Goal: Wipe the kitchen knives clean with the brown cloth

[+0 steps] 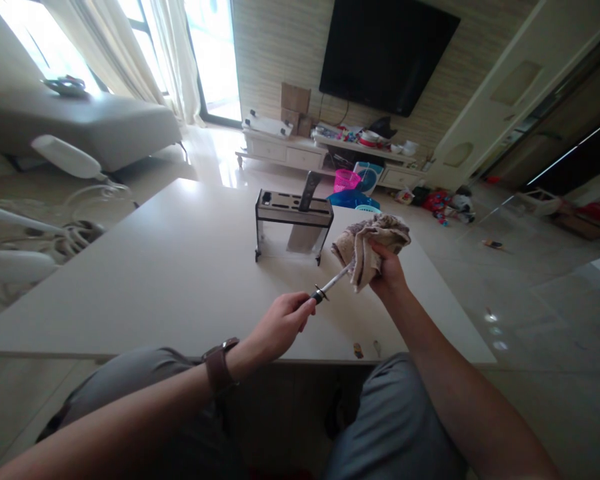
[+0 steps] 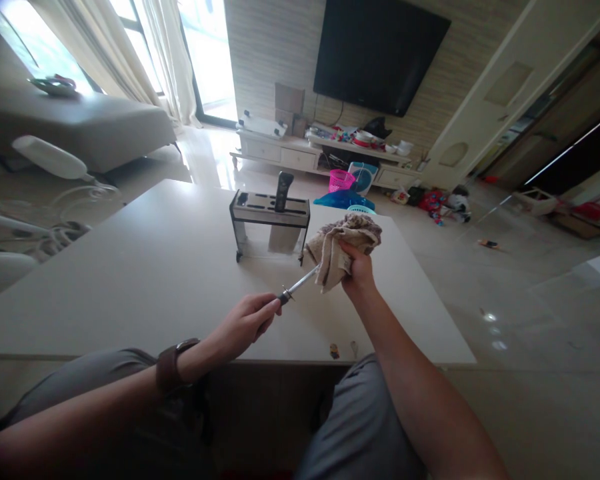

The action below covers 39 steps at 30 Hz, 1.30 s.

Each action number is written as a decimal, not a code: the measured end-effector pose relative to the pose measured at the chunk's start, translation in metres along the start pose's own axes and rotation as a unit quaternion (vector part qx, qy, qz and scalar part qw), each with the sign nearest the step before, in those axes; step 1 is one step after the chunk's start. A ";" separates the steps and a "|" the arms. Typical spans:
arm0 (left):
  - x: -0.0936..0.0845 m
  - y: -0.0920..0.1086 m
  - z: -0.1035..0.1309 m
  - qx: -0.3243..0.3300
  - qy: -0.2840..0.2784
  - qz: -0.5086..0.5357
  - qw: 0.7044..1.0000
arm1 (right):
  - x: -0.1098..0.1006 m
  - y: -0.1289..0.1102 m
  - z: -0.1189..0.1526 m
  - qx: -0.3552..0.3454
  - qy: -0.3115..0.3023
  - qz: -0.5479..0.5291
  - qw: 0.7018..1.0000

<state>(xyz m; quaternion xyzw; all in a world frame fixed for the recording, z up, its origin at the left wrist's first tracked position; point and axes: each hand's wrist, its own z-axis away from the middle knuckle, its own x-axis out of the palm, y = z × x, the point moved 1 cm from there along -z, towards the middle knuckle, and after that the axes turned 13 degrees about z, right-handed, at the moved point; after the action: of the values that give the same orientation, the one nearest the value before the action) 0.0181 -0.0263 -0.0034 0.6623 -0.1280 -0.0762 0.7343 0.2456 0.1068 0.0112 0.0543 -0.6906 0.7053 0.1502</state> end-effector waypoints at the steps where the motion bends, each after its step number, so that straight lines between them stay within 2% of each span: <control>1: 0.000 -0.001 0.000 -0.003 -0.001 0.000 1.000 | -0.002 0.000 -0.001 0.011 0.006 -0.008 1.000; 3: -0.001 -0.003 0.000 -0.009 0.000 -0.003 1.000 | -0.001 0.001 -0.001 0.040 0.022 -0.024 0.999; 6: -0.004 -0.005 0.001 -0.010 0.004 -0.011 1.000 | 0.005 0.001 0.005 0.071 0.016 -0.038 0.997; 14: -0.005 -0.001 -0.001 0.008 0.018 0.006 1.000 | 0.026 0.007 0.034 0.135 -0.063 -0.010 0.989; 19: -0.006 -0.004 -0.003 0.021 0.030 0.024 0.999 | 0.050 0.022 0.063 0.138 -0.118 0.024 0.983; 23: -0.006 -0.003 -0.005 0.013 0.041 0.034 0.998 | 0.060 0.030 0.074 0.132 -0.129 0.037 0.982; 32: -0.004 -0.002 -0.008 0.029 0.034 0.033 0.998 | 0.055 0.029 0.057 0.086 -0.075 0.040 0.993; 39: -0.002 -0.002 -0.005 0.010 0.013 0.005 1.000 | 0.024 0.013 0.020 0.077 -0.001 -0.005 0.997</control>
<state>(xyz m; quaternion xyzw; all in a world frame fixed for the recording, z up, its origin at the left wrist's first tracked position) 0.0174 -0.0213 -0.0063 0.6700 -0.1231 -0.0627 0.7294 0.2170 0.0904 0.0064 0.0700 -0.6344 0.7553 0.1488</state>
